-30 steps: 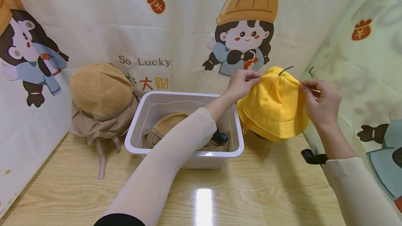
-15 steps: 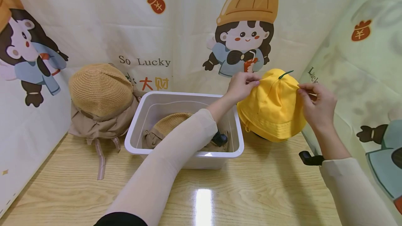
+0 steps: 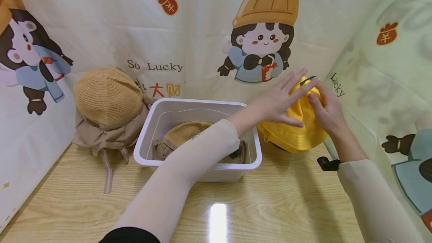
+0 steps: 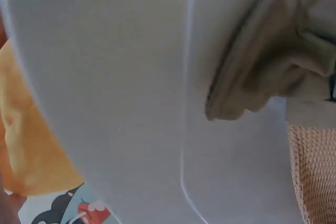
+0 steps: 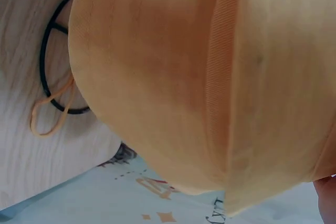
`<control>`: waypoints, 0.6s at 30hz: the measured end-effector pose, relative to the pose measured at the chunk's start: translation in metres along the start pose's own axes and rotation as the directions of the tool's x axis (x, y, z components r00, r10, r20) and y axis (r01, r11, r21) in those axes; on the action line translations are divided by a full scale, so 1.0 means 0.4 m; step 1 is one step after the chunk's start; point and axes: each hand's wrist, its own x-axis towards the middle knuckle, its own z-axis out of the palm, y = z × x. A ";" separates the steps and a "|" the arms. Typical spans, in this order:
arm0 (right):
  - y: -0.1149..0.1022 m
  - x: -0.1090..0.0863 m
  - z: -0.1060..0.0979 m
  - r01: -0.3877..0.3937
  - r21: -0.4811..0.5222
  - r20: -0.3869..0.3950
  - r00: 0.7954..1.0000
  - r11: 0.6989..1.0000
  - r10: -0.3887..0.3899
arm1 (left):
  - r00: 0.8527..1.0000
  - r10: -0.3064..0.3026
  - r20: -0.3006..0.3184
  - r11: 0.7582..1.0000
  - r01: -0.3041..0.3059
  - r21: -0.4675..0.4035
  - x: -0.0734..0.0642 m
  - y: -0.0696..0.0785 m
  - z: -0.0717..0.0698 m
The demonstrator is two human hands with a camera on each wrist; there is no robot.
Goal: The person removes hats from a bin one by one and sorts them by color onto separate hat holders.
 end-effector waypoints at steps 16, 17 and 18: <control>0.043 0.015 0.033 -0.156 0.036 -0.060 0.986 0.987 0.158 | 0.994 0.033 0.104 0.992 -0.045 0.117 -0.013 -0.026 0.059; 0.046 0.014 0.036 -0.163 0.042 -0.066 0.984 0.986 0.165 | 0.994 0.031 0.109 0.993 -0.043 0.111 -0.013 -0.027 0.060; 0.048 0.013 0.039 -0.169 0.046 -0.071 0.983 0.985 0.172 | 0.993 0.031 0.112 0.993 -0.043 0.108 -0.014 -0.028 0.061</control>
